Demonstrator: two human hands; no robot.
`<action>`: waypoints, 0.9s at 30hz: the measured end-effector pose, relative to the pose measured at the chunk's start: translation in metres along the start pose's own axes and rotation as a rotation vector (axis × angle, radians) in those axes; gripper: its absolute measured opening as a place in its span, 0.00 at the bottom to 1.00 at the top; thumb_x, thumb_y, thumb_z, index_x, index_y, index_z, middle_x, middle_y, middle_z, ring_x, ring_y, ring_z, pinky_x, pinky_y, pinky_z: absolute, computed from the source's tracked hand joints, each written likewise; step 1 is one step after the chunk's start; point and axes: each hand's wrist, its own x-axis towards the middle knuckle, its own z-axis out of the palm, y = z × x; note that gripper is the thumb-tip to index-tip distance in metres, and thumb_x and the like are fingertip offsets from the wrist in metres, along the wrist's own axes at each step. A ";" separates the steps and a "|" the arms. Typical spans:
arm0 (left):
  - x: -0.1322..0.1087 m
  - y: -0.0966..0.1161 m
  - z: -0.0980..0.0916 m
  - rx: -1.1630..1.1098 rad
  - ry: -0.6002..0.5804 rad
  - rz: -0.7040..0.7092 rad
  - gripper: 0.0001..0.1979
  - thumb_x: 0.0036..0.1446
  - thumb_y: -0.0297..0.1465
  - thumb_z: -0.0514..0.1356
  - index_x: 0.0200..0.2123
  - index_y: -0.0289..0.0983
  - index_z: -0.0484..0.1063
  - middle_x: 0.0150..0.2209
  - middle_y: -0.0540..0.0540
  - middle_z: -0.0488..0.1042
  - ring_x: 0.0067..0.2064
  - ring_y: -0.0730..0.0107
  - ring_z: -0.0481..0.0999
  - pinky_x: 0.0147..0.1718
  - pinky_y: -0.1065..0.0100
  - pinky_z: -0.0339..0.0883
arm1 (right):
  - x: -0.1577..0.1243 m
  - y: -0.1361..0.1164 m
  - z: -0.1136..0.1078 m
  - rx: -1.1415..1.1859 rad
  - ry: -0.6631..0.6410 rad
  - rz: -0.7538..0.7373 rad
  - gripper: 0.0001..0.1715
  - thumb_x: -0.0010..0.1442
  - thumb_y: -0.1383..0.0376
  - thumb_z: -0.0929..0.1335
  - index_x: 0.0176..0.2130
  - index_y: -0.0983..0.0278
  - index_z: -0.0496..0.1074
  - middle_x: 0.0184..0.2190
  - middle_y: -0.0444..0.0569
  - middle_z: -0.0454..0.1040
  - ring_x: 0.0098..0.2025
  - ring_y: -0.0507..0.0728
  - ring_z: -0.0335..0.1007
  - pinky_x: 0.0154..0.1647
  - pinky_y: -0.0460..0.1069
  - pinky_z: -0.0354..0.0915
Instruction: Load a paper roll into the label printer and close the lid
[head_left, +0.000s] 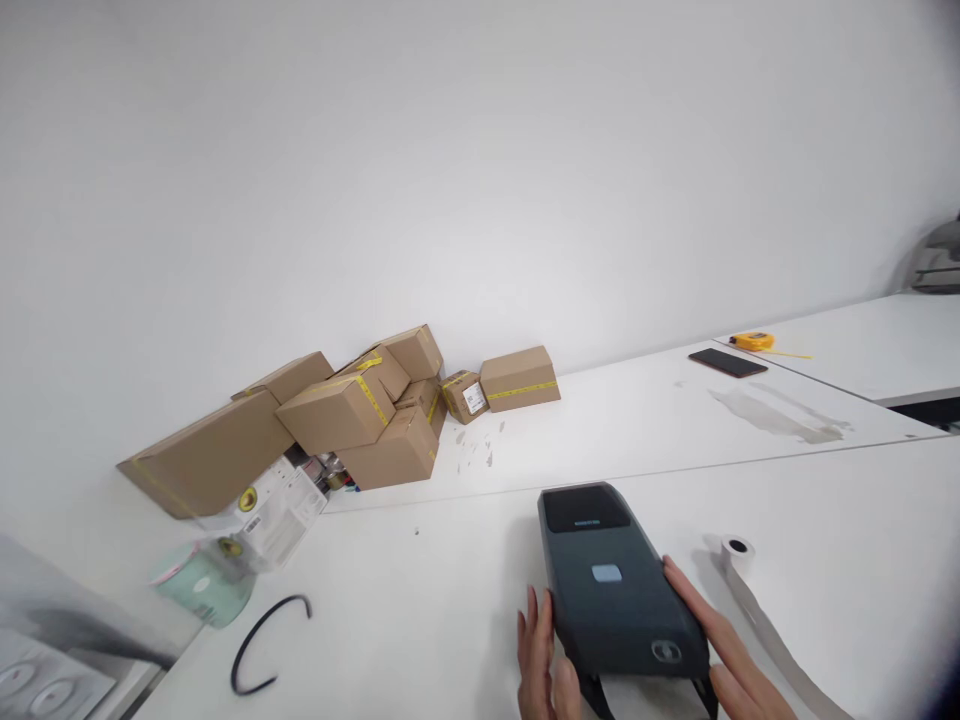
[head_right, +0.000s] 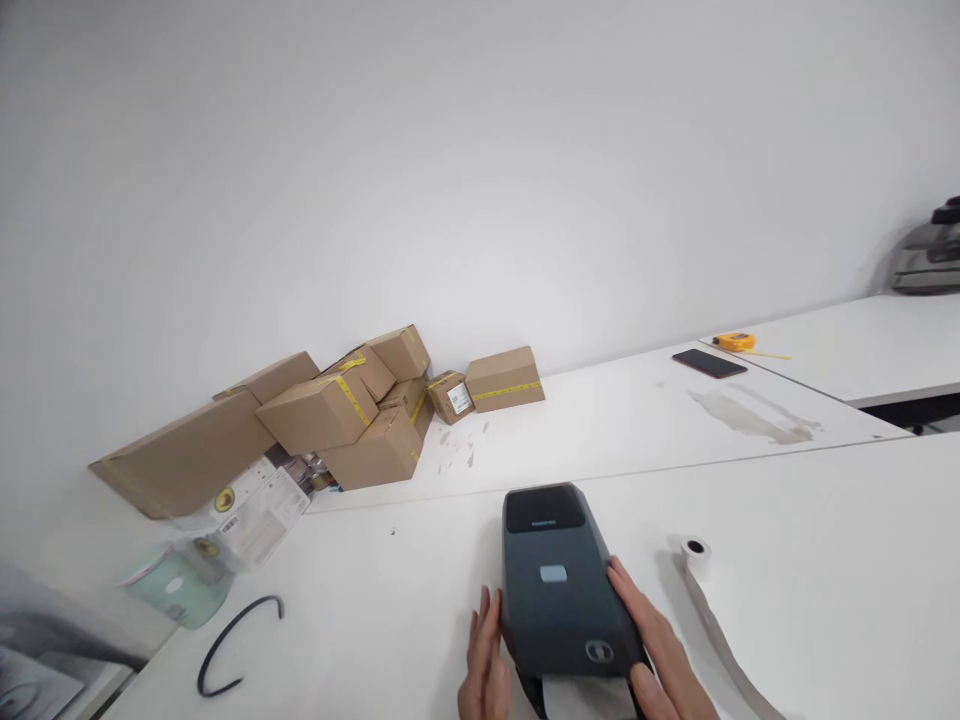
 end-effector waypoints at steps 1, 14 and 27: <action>0.008 0.016 -0.001 -0.032 0.010 0.003 0.35 0.56 0.57 0.53 0.56 0.40 0.73 0.65 0.43 0.65 0.70 0.50 0.52 0.69 0.57 0.43 | 0.012 -0.005 -0.004 -0.052 0.010 -0.077 0.33 0.68 0.54 0.55 0.70 0.51 0.49 0.70 0.44 0.54 0.68 0.67 0.54 0.62 0.61 0.64; 0.111 0.043 0.035 0.162 -0.223 -0.008 0.22 0.52 0.34 0.61 0.52 0.39 0.70 0.50 0.41 0.77 0.52 0.56 0.74 0.48 0.62 0.65 | 0.193 -0.079 -0.002 -0.101 0.073 -0.287 0.29 0.69 0.50 0.56 0.64 0.56 0.57 0.61 0.53 0.67 0.61 0.63 0.63 0.60 0.62 0.60; 0.101 0.030 0.041 0.214 -0.173 0.062 0.19 0.60 0.33 0.54 0.55 0.39 0.67 0.54 0.41 0.75 0.54 0.59 0.74 0.53 0.62 0.63 | 0.171 -0.055 -0.001 -0.209 0.105 -0.447 0.14 0.67 0.57 0.61 0.45 0.59 0.71 0.42 0.53 0.77 0.46 0.61 0.74 0.48 0.57 0.69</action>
